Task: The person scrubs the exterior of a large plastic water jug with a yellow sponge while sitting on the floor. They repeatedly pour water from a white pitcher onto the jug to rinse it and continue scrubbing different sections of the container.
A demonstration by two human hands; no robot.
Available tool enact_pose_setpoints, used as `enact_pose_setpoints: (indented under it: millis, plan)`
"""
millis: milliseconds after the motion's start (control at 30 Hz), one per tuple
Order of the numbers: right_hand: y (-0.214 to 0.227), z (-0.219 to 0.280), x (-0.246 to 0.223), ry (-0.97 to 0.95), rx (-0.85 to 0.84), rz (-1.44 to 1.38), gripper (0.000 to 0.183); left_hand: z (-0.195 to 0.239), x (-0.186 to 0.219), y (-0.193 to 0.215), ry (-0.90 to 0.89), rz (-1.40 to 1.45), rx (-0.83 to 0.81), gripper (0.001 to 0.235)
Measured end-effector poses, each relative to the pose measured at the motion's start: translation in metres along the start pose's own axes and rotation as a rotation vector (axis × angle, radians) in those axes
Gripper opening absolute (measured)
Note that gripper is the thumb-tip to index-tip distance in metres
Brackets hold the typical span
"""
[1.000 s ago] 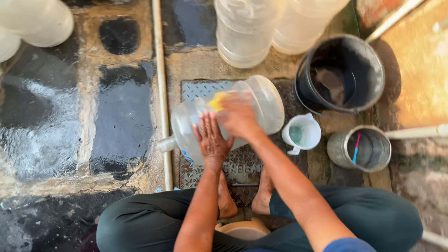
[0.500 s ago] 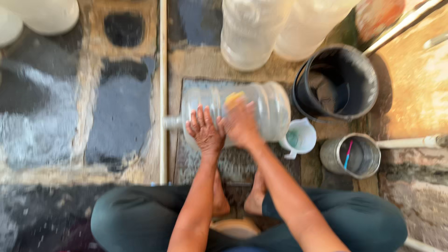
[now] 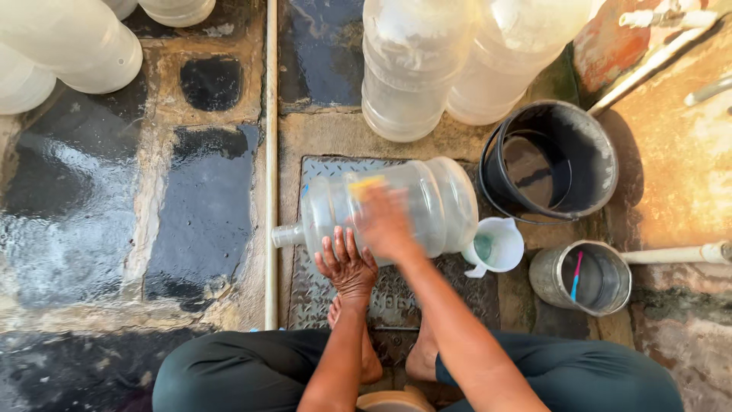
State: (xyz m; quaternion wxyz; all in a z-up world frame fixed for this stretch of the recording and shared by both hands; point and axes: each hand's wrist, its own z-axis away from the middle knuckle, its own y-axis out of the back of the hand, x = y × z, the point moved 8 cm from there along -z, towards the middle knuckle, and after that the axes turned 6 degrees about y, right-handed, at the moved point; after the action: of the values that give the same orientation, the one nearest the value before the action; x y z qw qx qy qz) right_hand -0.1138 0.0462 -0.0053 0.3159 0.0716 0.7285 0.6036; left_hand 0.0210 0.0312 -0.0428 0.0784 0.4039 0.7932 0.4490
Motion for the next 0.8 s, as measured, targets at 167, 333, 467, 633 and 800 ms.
enact_pose_setpoints:
  millis: [167, 333, 467, 633, 800]
  plan:
    - [0.004, 0.004, -0.039, 0.088, -0.165, 0.026, 0.068, 0.026, -0.006, -0.003, -0.002, -0.060, -0.099, 0.066]
    - [0.108, 0.048, 0.091, -0.067, 0.347, 0.361, 0.042, 0.035, -0.007, -0.012, -0.002, -0.068, -0.135, 0.062]
    - [0.105, 0.069, 0.110, 0.013, 0.556, 0.145, 0.014, 0.029, 0.009, -0.017, 0.056, 0.007, -0.126, 0.062]
    - [0.075, 0.171, 0.175, -0.484, 1.011, 0.087, 0.015, -0.008, 0.006, 0.001, 0.063, 0.127, -0.166, 0.058]
    - [-0.037, 0.211, 0.319, -1.148, 0.290, -0.260, 0.016, -0.079, 0.023, -0.005, -0.035, 0.140, -0.289, 0.057]
